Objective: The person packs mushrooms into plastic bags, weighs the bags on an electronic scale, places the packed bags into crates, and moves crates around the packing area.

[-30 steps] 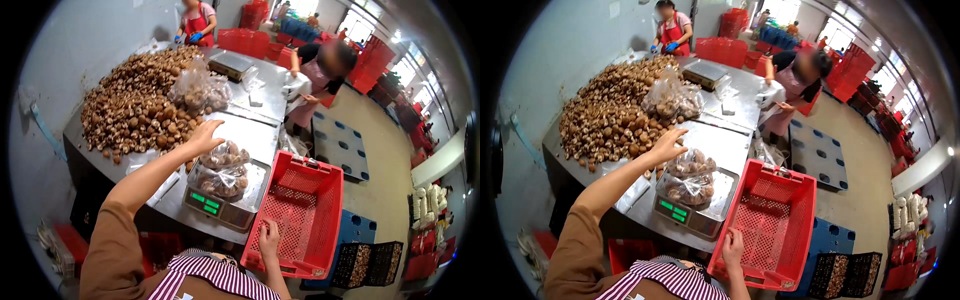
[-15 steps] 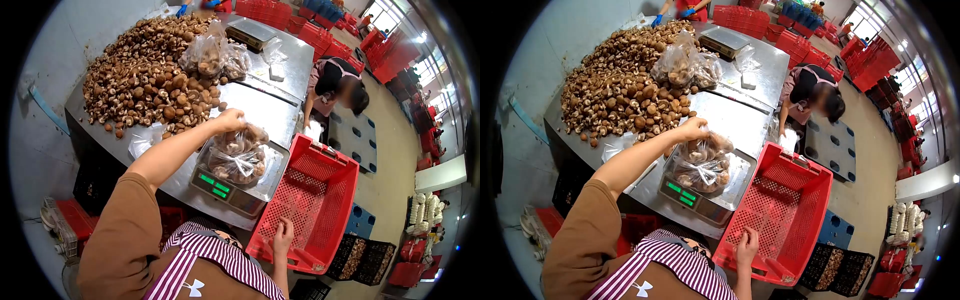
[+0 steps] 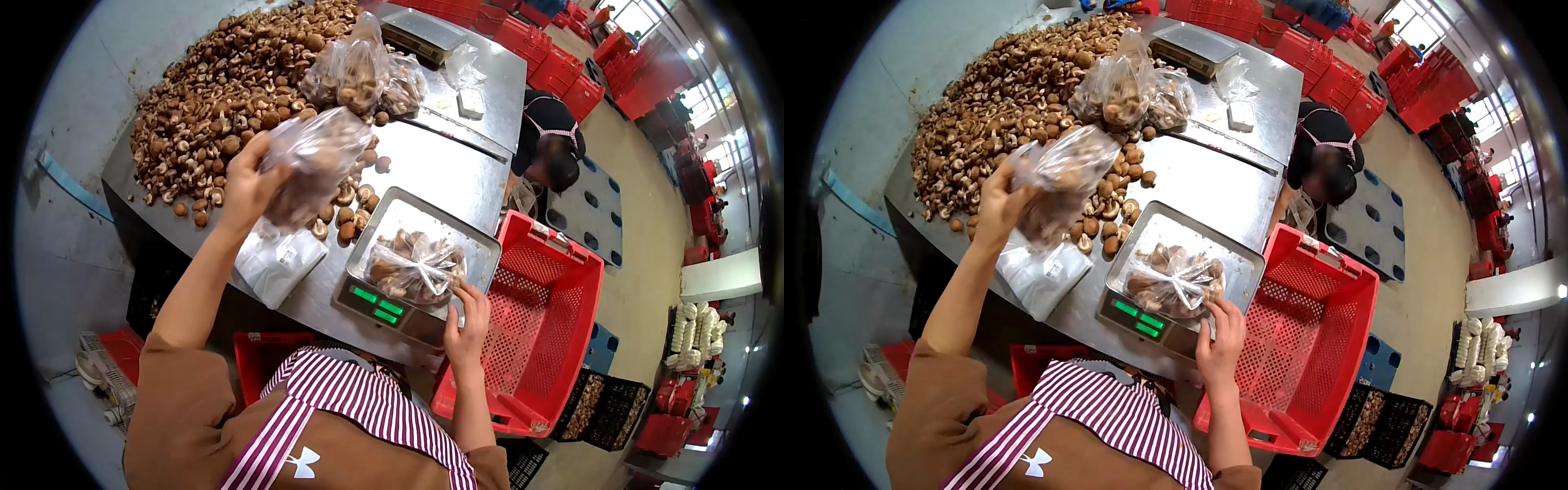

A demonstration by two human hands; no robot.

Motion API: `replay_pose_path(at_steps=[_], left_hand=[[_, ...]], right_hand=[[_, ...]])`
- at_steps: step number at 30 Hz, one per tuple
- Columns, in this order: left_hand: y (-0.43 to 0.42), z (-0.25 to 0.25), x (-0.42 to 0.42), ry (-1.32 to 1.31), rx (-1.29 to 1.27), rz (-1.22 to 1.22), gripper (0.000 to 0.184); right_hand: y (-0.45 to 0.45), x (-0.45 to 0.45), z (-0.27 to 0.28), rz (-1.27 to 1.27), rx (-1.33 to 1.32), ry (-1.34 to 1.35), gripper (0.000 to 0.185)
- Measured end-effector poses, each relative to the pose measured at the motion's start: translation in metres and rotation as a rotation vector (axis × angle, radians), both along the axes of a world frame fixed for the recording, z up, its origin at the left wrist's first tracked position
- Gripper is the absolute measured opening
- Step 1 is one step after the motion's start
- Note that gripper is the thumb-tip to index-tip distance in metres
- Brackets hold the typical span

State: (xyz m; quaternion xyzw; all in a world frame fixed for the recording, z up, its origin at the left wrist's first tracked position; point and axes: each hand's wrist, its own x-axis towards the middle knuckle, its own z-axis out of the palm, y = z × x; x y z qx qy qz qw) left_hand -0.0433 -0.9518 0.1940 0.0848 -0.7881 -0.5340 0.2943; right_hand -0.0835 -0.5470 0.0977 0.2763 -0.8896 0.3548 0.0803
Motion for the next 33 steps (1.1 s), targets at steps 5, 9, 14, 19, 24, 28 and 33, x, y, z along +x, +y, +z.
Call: replay_pose_path(at_steps=[5, 9, 14, 19, 24, 28, 33], left_hand=[[-0.021, -0.047, 0.065, 0.007, 0.212, 0.113, 0.026], [-0.013, -0.071, 0.098, -0.070, 0.201, 0.136, 0.022], [0.010, -0.077, 0.110, -0.139, 0.337, 0.095, 0.019], [0.027, -0.076, 0.107, -0.123, 0.370, 0.067, 0.019], [0.042, -0.069, 0.101, -0.141, 0.355, 0.057, 0.026], [0.055, -0.061, 0.082, -0.094, 0.391, -0.001, 0.026], [0.085, -0.059, 0.025, -0.051, -0.036, -0.107, 0.012]], right_hand=[[-0.023, -0.018, 0.009, 0.022, 0.128, 0.020, 0.046], [-0.041, -0.034, 0.010, 0.111, 0.275, 0.020, 0.056], [-0.062, -0.044, -0.003, 0.209, 0.466, -0.007, 0.062], [-0.070, -0.053, -0.007, 0.223, 0.385, 0.028, 0.045], [-0.071, -0.060, -0.021, 0.249, 0.273, 0.051, 0.033], [-0.035, -0.069, -0.036, 0.050, -0.053, -0.017, 0.030], [0.053, -0.050, 0.016, -0.327, -0.661, -0.300, 0.026]])
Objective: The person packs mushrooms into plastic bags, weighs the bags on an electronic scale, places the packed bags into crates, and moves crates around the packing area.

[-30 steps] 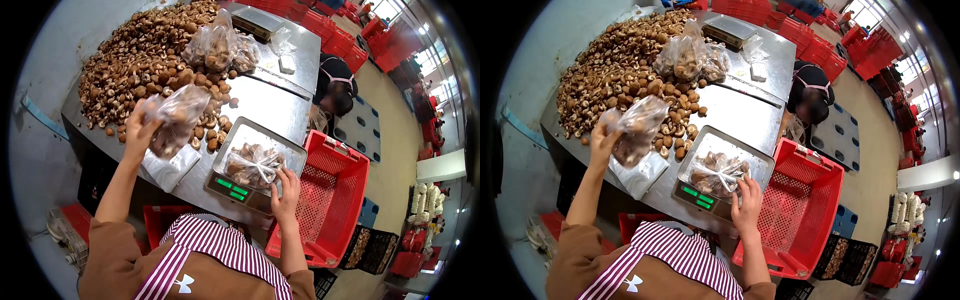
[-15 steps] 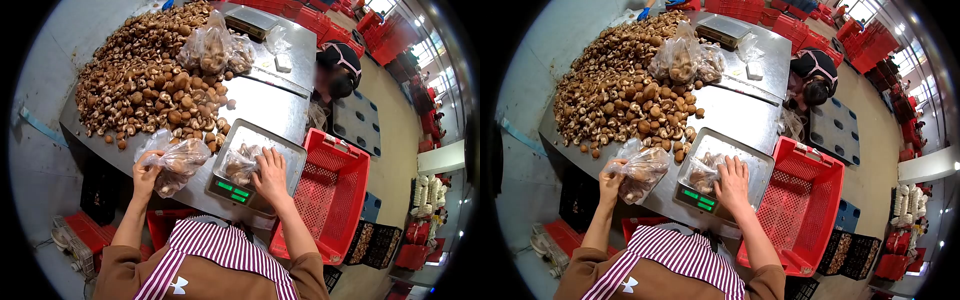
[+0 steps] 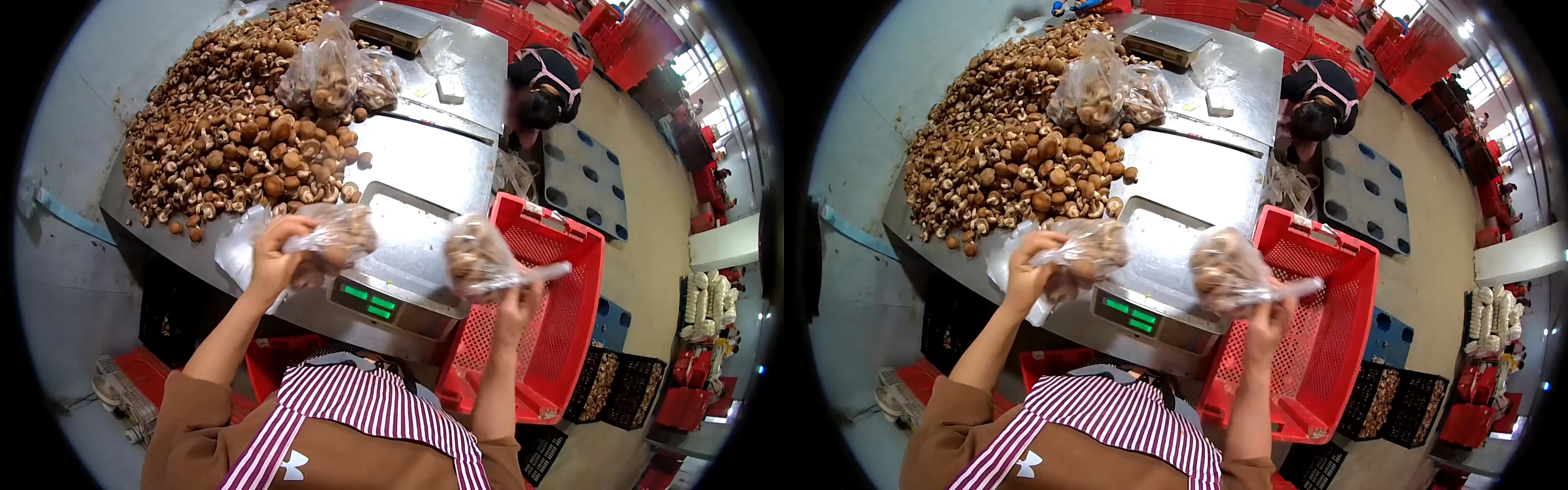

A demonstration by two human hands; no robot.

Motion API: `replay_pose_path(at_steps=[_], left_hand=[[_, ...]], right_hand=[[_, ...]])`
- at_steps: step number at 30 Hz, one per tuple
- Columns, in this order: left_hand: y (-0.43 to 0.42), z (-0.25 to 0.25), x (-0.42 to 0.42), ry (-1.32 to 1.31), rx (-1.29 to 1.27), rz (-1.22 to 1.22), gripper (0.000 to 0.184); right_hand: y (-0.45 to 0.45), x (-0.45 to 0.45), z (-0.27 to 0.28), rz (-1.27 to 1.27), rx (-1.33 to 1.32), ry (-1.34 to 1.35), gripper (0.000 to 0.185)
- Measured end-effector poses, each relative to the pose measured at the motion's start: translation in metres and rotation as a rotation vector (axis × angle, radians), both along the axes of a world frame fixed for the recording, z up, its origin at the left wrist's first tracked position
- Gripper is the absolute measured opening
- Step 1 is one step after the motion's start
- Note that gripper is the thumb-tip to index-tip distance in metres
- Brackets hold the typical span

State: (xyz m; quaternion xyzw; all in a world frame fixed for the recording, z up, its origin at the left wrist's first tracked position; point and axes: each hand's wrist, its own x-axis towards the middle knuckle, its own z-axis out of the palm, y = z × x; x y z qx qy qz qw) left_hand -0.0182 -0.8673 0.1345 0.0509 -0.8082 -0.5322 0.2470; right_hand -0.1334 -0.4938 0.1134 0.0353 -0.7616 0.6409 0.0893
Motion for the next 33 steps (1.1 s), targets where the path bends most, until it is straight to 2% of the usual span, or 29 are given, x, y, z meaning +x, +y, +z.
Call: replay_pose_path(at_steps=[2, 3, 4, 6, 7, 8, 11, 13, 17, 20, 22, 23, 24, 26, 27, 28, 30, 33], left_hand=[[0.017, -0.013, -0.027, 0.004, -0.117, -0.088, 0.012], [0.030, -0.011, -0.037, -0.038, -0.150, -0.132, 0.013], [0.044, -0.009, -0.047, -0.080, -0.182, -0.178, 0.015], [0.062, -0.029, -0.063, -0.081, -0.288, -0.292, 0.017], [0.068, -0.038, -0.067, -0.097, -0.393, -0.328, 0.019], [0.074, -0.041, -0.067, -0.101, -0.389, -0.337, 0.019], [0.080, -0.042, -0.069, -0.088, -0.353, -0.289, 0.024], [0.073, -0.038, -0.069, -0.082, -0.374, -0.244, 0.023], [0.056, -0.016, -0.061, -0.100, -0.405, -0.139, 0.022], [0.053, -0.009, -0.060, -0.112, -0.435, -0.103, 0.022], [0.059, -0.004, -0.063, -0.075, -0.445, -0.120, 0.021], [0.060, -0.006, -0.063, -0.150, -0.447, -0.158, 0.030], [0.064, -0.008, -0.065, -0.154, -0.447, -0.148, 0.030], [0.076, -0.016, -0.072, -0.192, -0.504, -0.236, 0.043], [0.080, -0.025, -0.076, -0.237, -0.528, -0.271, 0.053], [0.085, -0.031, -0.079, -0.237, -0.523, -0.266, 0.053], [0.095, -0.042, -0.084, -0.247, -0.704, -0.294, 0.058], [0.097, -0.065, -0.092, -0.248, -0.828, -0.254, 0.042]], right_hand=[[0.038, 0.008, 0.006, -0.111, -0.031, 0.025, 0.019], [0.068, 0.004, -0.013, -0.167, 0.093, 0.143, 0.018], [0.084, 0.006, -0.014, -0.183, 0.103, 0.140, 0.018], [0.114, 0.014, -0.016, -0.090, 0.237, 0.085, 0.016], [0.135, 0.016, -0.022, -0.040, 0.405, -0.052, 0.018], [0.148, 0.019, -0.034, -0.056, 0.550, -0.155, 0.017], [0.192, 0.031, -0.112, 0.036, 0.772, -0.263, 0.018], [0.202, 0.039, -0.140, 0.111, 0.902, -0.418, 0.021], [0.227, 0.050, -0.232, 0.220, 0.804, -0.502, 0.027], [0.225, 0.061, -0.278, 0.263, 0.960, -0.646, 0.031], [0.208, 0.063, -0.284, 0.308, 1.063, -0.801, 0.032], [0.193, 0.065, -0.272, 0.317, 1.094, -0.832, 0.034], [0.184, 0.061, -0.271, 0.327, 1.098, -0.827, 0.034], [0.174, 0.054, -0.270, 0.218, 0.982, -0.665, 0.033], [0.178, 0.044, -0.273, 0.264, 0.920, -0.468, 0.033], [0.172, 0.036, -0.261, 0.267, 0.925, -0.465, 0.033], [0.159, 0.009, -0.225, 0.150, 0.704, -0.228, 0.031], [0.115, -0.013, -0.145, 0.076, 0.490, -0.121, 0.027]])
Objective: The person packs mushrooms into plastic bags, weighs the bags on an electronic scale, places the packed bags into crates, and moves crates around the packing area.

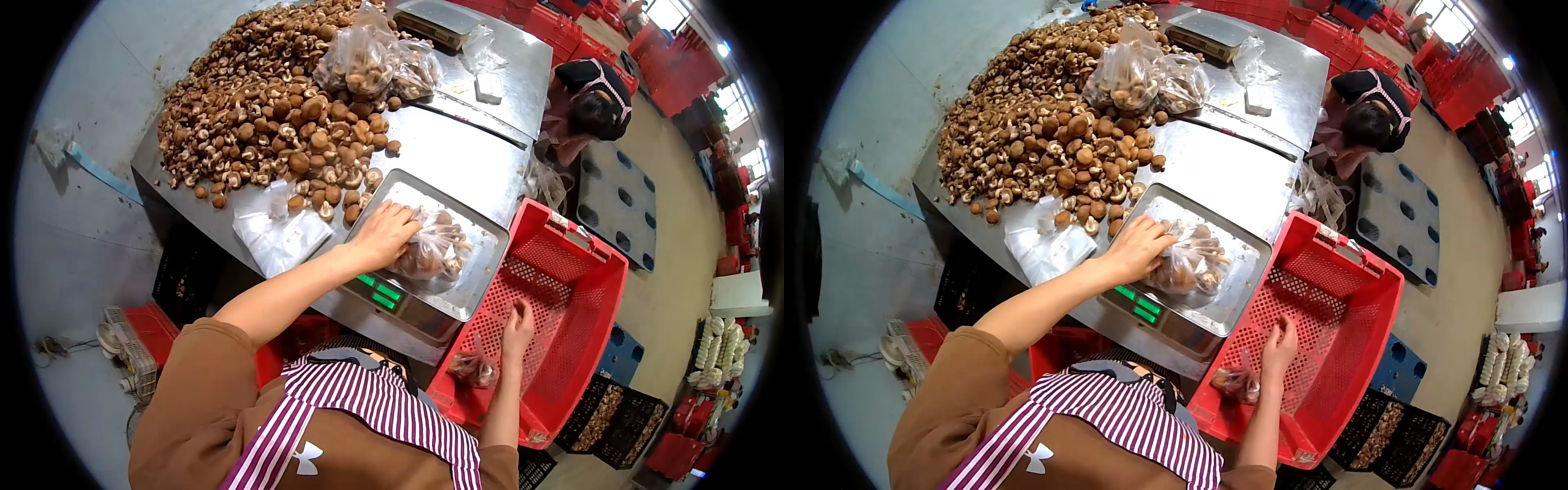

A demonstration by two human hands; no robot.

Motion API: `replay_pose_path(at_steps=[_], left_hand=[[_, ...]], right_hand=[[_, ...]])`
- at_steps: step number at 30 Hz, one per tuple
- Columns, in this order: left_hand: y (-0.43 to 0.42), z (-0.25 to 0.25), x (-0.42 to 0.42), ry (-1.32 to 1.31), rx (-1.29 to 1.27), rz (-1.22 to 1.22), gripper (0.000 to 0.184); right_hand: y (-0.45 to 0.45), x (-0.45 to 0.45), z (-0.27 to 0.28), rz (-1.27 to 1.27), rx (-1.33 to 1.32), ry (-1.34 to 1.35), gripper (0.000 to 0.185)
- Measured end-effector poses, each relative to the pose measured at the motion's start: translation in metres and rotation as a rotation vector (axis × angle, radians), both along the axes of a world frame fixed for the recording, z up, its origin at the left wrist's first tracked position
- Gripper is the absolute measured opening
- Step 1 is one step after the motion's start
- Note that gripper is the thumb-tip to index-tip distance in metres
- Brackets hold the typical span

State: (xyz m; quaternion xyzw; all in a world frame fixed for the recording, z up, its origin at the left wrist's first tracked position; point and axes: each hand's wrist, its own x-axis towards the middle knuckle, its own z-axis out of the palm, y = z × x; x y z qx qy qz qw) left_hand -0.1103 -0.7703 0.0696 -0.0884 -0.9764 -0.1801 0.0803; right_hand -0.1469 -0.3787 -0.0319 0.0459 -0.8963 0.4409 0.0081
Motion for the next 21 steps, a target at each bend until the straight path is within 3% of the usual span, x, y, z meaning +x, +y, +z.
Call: replay_pose_path(at_steps=[1, 2, 5, 10, 13, 17, 19, 21], left_hand=[[0.001, -0.004, -0.004, 0.012, -0.087, 0.008, 0.035], [0.001, -0.007, -0.009, 0.096, 0.075, -0.005, 0.020], [0.017, 0.026, -0.007, 0.075, 0.244, -0.039, 0.017], [0.079, 0.095, 0.004, 0.307, 0.277, -0.231, 0.011], [0.119, 0.099, 0.011, 0.380, 0.358, -0.304, 0.013], [0.137, 0.108, 0.015, 0.288, 0.513, -0.404, 0.018], [0.135, 0.115, 0.008, 0.235, 0.669, -0.424, 0.023], [0.122, 0.114, 0.007, 0.140, 0.647, -0.376, 0.030]], right_hand=[[-0.015, -0.003, 0.022, -0.003, 0.002, 0.003, 0.027], [-0.030, -0.005, 0.044, 0.058, -0.003, 0.102, 0.027], [-0.080, 0.005, 0.124, 0.231, -0.029, 0.227, 0.034], [-0.120, 0.031, 0.199, 0.576, 0.176, 0.269, 0.081], [-0.106, 0.031, 0.198, 0.544, 0.158, 0.293, 0.073], [-0.056, 0.036, 0.188, 0.321, -0.061, 0.090, 0.032], [-0.016, 0.031, 0.161, 0.198, -0.162, -0.128, 0.027], [0.025, 0.028, 0.132, 0.105, -0.050, -0.173, 0.027]])
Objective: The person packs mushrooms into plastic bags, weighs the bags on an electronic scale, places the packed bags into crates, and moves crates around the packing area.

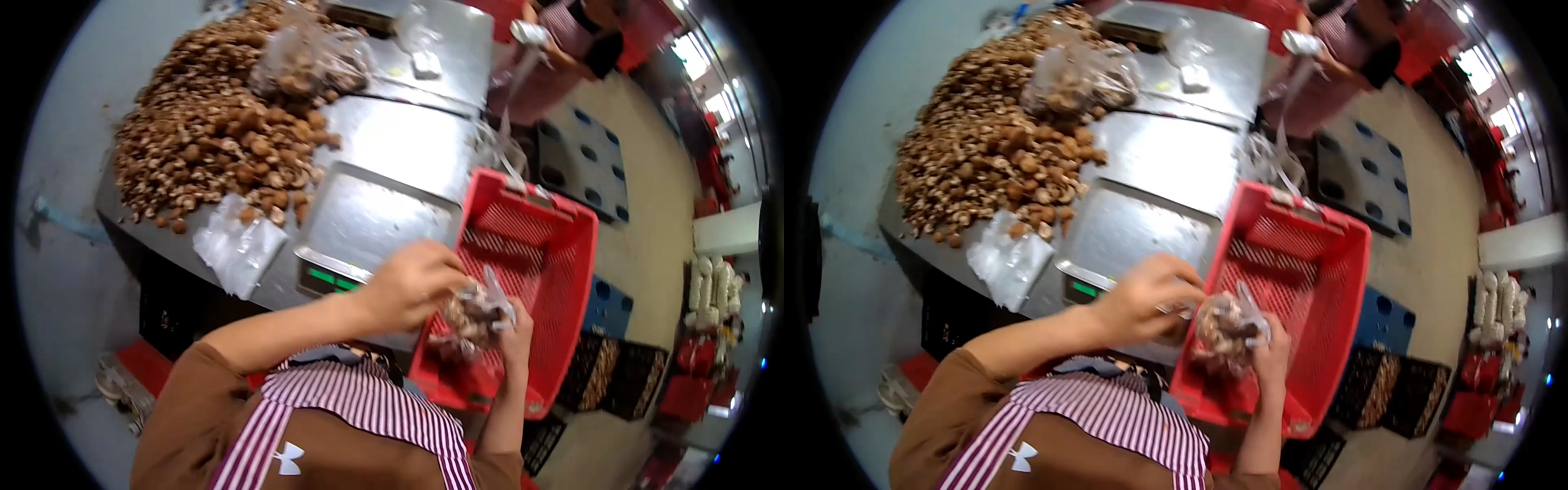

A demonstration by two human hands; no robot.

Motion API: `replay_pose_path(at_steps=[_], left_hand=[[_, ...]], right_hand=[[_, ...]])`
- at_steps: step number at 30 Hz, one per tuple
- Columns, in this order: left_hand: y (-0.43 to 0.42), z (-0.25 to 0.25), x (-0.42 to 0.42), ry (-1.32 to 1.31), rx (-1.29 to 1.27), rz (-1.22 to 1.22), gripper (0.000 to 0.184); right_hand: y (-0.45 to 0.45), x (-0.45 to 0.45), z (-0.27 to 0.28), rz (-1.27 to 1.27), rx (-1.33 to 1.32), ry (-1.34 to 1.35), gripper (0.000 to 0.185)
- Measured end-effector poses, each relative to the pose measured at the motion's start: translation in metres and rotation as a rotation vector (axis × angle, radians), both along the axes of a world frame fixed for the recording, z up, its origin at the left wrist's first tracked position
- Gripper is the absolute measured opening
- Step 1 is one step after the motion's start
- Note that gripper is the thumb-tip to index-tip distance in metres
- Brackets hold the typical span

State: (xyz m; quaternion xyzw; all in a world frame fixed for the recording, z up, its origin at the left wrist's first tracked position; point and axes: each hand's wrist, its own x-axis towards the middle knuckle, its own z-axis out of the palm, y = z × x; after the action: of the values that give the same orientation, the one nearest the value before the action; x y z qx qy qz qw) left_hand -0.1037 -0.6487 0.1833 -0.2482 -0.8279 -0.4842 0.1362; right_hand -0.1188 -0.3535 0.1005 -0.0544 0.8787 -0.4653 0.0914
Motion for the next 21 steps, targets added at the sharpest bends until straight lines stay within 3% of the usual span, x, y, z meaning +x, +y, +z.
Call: replay_pose_path(at_steps=[3, 6, 9, 11, 12, 13, 14, 15, 16, 18, 19, 21], left_hand=[[-0.018, -0.017, 0.000, -0.098, -0.010, 0.111, 0.021], [-0.023, -0.027, 0.003, -0.191, -0.024, 0.163, 0.020], [-0.021, -0.042, 0.010, -0.210, -0.035, 0.158, 0.018], [-0.023, -0.053, 0.011, -0.201, -0.043, 0.175, 0.018], [-0.026, -0.056, 0.012, -0.215, -0.051, 0.174, 0.019], [-0.029, -0.055, 0.013, -0.218, -0.045, 0.187, 0.019], [-0.034, -0.055, 0.014, -0.224, -0.038, 0.203, 0.019], [-0.041, -0.054, 0.015, -0.241, -0.040, 0.234, 0.019], [-0.051, -0.055, 0.014, -0.258, -0.036, 0.263, 0.019], [-0.078, -0.057, 0.008, -0.184, -0.050, 0.339, 0.019], [-0.093, -0.059, 0.004, -0.227, 0.025, 0.420, 0.019], [-0.124, -0.064, -0.010, -0.238, 0.097, 0.565, 0.019]], right_hand=[[0.043, -0.007, -0.056, -0.074, 0.121, -0.018, 0.016], [0.073, -0.016, -0.120, -0.017, 0.391, -0.092, 0.020], [0.076, -0.018, -0.175, 0.018, 0.275, -0.260, 0.022], [0.072, -0.015, -0.241, 0.162, 0.671, -0.195, 0.030], [0.064, -0.006, -0.247, 0.258, 0.756, -0.001, 0.037], [0.060, -0.007, -0.257, 0.291, 0.572, -0.209, 0.041], [0.065, -0.007, -0.278, 0.458, 0.587, -0.100, 0.042], [0.074, 0.005, -0.316, 0.426, 0.598, -0.030, 0.045], [0.064, 0.006, -0.290, 0.384, 0.539, -0.179, 0.047], [0.056, 0.012, -0.261, 0.212, 0.437, -0.223, 0.045], [0.059, 0.015, -0.264, 0.146, 0.464, -0.106, 0.039], [0.069, 0.019, -0.264, -0.066, 0.188, -0.190, 0.033]])
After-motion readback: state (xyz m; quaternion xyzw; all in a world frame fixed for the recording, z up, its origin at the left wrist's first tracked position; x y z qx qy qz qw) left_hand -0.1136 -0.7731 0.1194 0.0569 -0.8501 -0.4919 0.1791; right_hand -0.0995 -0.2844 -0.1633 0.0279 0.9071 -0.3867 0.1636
